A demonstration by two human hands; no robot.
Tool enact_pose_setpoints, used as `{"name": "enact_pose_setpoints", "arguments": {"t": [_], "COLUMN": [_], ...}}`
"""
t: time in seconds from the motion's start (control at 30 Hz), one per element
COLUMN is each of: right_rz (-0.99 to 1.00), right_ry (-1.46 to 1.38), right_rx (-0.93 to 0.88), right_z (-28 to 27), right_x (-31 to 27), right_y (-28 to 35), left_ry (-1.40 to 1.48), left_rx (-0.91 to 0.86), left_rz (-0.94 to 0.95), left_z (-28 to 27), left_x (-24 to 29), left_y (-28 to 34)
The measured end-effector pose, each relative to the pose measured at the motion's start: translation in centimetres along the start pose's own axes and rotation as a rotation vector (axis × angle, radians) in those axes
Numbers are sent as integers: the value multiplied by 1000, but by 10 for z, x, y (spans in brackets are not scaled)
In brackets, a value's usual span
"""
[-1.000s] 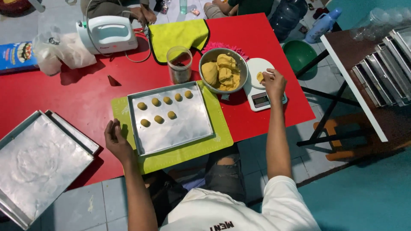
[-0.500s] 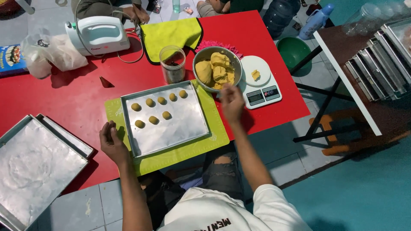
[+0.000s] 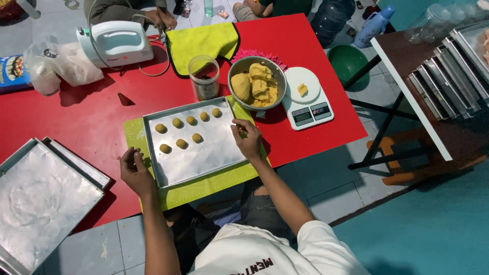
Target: Rolling small pieces of dough into spherical balls and arranging them on a baking sheet.
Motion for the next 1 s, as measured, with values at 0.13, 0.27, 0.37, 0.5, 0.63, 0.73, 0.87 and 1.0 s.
{"name": "enact_pose_setpoints", "arguments": {"t": [0.13,0.27,0.37,0.5,0.63,0.73,0.87,1.0], "right_rz": [8,11,-91,-245,79,244,194,144], "right_ry": [4,0,133,350,696,781,748,703], "right_rx": [1,0,4,96,-75,-181,-187,-149], "right_z": [-2,-4,-17,-38,-47,-52,-55,-60], "right_x": [2,0,-2,-18,-12,9,20,17], "right_y": [-2,-10,-36,-91,-118,-121,-123,-125], "left_ry": [1,-48,-39,-34,-40,-37,-50,-45], "left_rx": [8,-3,5,11,10,12,5,9], "left_rz": [-17,28,55,56,44,43,55,59], "left_z": [1,-2,1,0,0,0,0,0], "left_x": [-6,-2,0,5,10,16,12,19], "left_y": [-3,-2,-1,2,3,4,3,4]}}
Point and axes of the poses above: each hand's wrist, its own y-axis away from the middle knuckle, its own z-axis out of the palm, x = y × z, the point moved 3 cm from there along -y, towards the middle knuckle, and after that the axes turned 13 degrees about -y, right-handed, at the moved point
